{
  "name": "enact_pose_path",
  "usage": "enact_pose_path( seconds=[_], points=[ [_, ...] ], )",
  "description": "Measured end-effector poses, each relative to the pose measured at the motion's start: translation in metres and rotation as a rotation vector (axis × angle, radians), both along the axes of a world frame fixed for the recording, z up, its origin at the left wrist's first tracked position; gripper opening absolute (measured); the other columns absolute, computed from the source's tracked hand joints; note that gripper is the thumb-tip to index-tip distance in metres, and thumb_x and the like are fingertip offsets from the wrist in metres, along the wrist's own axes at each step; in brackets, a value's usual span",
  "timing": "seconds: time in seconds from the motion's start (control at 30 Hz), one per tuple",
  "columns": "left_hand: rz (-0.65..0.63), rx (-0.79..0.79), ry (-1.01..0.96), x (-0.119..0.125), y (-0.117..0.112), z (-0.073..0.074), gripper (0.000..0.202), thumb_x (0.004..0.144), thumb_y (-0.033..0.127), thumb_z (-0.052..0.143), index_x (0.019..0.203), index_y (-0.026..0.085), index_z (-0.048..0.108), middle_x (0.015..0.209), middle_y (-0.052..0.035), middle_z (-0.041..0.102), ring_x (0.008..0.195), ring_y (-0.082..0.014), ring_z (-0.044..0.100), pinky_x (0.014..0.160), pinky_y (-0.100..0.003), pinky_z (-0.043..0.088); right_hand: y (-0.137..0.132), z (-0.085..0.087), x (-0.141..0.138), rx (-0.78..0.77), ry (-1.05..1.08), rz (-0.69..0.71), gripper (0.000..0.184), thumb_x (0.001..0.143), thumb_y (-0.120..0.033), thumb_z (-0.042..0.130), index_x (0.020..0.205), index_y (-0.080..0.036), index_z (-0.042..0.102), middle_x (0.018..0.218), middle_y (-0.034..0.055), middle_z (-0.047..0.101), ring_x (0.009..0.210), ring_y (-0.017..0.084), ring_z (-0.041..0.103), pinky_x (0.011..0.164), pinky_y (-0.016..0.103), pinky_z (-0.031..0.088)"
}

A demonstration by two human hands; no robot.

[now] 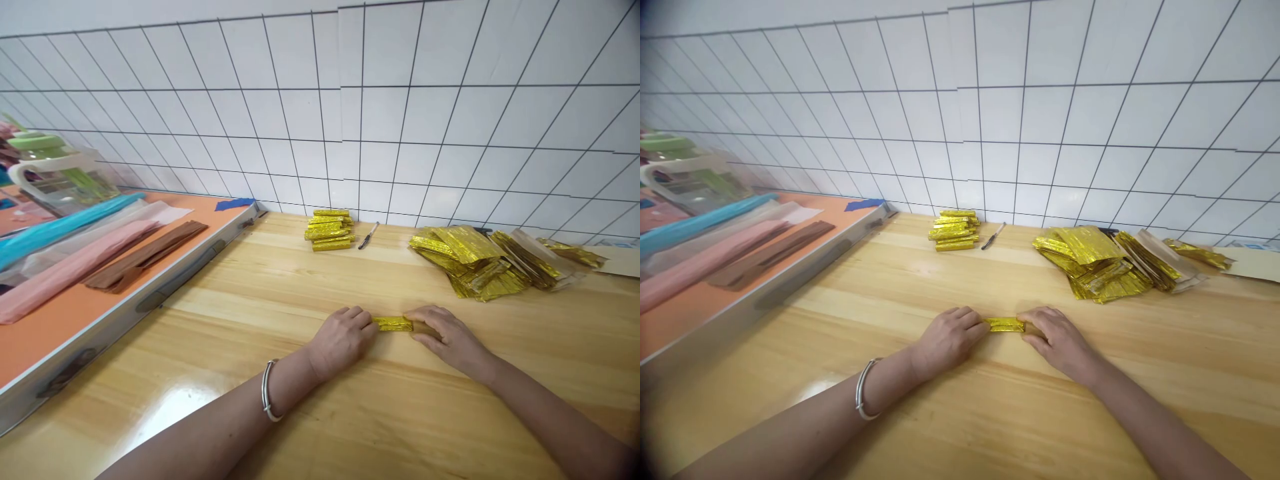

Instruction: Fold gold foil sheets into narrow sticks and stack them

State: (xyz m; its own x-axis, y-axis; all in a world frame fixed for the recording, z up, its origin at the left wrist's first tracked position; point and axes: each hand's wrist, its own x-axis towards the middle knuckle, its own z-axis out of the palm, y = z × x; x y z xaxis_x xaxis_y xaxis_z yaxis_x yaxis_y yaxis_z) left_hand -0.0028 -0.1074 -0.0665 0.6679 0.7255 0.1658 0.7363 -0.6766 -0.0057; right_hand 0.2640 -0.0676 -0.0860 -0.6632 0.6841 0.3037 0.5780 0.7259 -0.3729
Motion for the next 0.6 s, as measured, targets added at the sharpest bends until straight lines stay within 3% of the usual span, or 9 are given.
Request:
enact_pose_path(
  seconds=[0.2,0.37,0.6],
  points=[
    [0.042,-0.016,-0.007,0.003,0.0,0.001,0.021,0.089,0.017,0.041,0.104,0.02,0.055,0.088,-0.0049,0.057,0.082,-0.0192,0.05,0.072,-0.031,0.042,-0.004,0.001,-0.006,0.181,-0.099,0.053,0.024,0.088,-0.019,0.049,0.11,-0.022,0.057,0.112,0.0059,0.063,0.107,0.02,0.055,0.094,0.04,0.045],
    [0.067,-0.037,-0.026,0.001,0.0,0.003,0.02,0.088,0.016,0.044,0.102,0.02,0.056,0.089,-0.0045,0.057,0.082,-0.0181,0.05,0.071,-0.029,0.043,-0.009,0.001,-0.008,0.325,-0.239,0.097,0.028,0.088,-0.008,0.042,0.111,-0.016,0.058,0.114,0.0103,0.062,0.11,0.022,0.052,0.096,0.041,0.042],
    [0.118,-0.065,-0.172,-0.001,0.001,-0.005,0.021,0.092,0.024,0.039,0.094,0.02,0.059,0.088,-0.0046,0.057,0.085,-0.0175,0.05,0.076,-0.029,0.043,-0.006,0.01,-0.019,0.279,-0.262,0.022,0.021,0.088,-0.011,0.043,0.1,-0.014,0.06,0.094,0.0094,0.064,0.093,0.021,0.055,0.084,0.037,0.046]
  ],
)
